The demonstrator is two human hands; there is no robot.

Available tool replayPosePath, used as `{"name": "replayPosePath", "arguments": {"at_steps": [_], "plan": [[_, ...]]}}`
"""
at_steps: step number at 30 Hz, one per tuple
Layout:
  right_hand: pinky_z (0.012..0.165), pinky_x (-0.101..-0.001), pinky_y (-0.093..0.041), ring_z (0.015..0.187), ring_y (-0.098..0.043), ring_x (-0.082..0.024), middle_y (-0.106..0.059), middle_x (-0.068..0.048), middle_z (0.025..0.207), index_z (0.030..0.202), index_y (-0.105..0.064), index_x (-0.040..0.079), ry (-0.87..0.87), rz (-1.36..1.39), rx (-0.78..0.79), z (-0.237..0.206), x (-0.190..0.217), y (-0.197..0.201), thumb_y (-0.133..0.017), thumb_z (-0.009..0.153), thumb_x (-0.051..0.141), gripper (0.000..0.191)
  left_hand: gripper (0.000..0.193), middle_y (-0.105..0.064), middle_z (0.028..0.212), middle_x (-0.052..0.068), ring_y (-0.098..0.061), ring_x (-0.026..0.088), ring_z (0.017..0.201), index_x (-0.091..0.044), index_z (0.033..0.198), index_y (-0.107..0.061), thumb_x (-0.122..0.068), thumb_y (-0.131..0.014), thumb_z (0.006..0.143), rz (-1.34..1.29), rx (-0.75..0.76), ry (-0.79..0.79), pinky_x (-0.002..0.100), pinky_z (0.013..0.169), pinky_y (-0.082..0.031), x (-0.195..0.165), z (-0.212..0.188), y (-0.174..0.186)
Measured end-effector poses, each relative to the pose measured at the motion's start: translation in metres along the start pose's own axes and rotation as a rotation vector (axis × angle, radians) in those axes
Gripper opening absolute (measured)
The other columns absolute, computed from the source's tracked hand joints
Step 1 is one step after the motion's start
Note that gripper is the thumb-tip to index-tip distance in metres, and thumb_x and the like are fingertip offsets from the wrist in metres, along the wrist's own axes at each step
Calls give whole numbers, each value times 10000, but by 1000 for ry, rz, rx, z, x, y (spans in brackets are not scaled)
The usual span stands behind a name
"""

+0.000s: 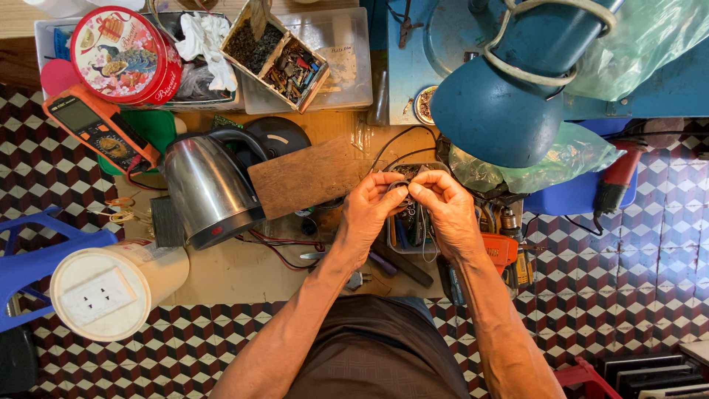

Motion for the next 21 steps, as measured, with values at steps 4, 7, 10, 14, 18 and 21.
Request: {"name": "replayPosePath", "arguments": {"at_steps": [4,7,10,14,18,21], "plan": [[868,-255,-534,933,-646,-101,-695,-37,994,1060,-696,12,-12,-23,-6,-1,-1,1,-744,932,92,158,332,-699,1120,93,-676,147,1008,-2,1232,-627,-136,-705,938,-37,22,32,280,871,-591,3,2,2],[849,-246,-530,918,-640,-92,-695,-30,983,1059,-703,14,-9,-50,-20,-2,0,3,-742,935,102,157,319,-703,1108,101,-683,146,1003,-4,1220,-630,-130,-703,936,-27,13,38,283,869,-598,5,3,2],[816,-232,-516,895,-623,-80,-689,-21,974,1061,-709,14,-11,-60,-28,-2,-1,5,-739,942,108,154,315,-706,1101,101,-684,149,987,-7,1214,-633,-125,-706,931,-17,-3,44,287,862,-598,7,4,2],[780,-221,-500,865,-608,-72,-687,-17,960,1070,-717,12,-32,-54,-43,-2,-6,8,-732,950,109,155,309,-702,1095,94,-683,142,987,-10,1213,-636,-126,-703,935,-27,5,49,288,865,-602,6,4,2],[794,-221,-514,867,-611,-74,-683,-17,954,1082,-720,6,-30,-50,-31,-2,-7,9,-714,963,121,165,302,-709,1092,99,-696,146,991,-22,1207,-642,-139,-698,935,4,5,61,290,872,-610,4,2,3],[790,-236,-497,869,-591,-81,-669,-20,959,1101,-721,-10,-7,-57,-4,-3,-3,6,-703,988,142,190,302,-713,1095,102,-700,148,999,-30,1207,-645,-150,-695,934,16,5,62,296,877,-612,4,1,3]]}}
Point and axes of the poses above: each hand's wrist, its own z-axis towards the middle knuckle, its own y-axis out of the back of the hand, x = y × z, the point moved 6 cm from there along z, towards the middle knuckle
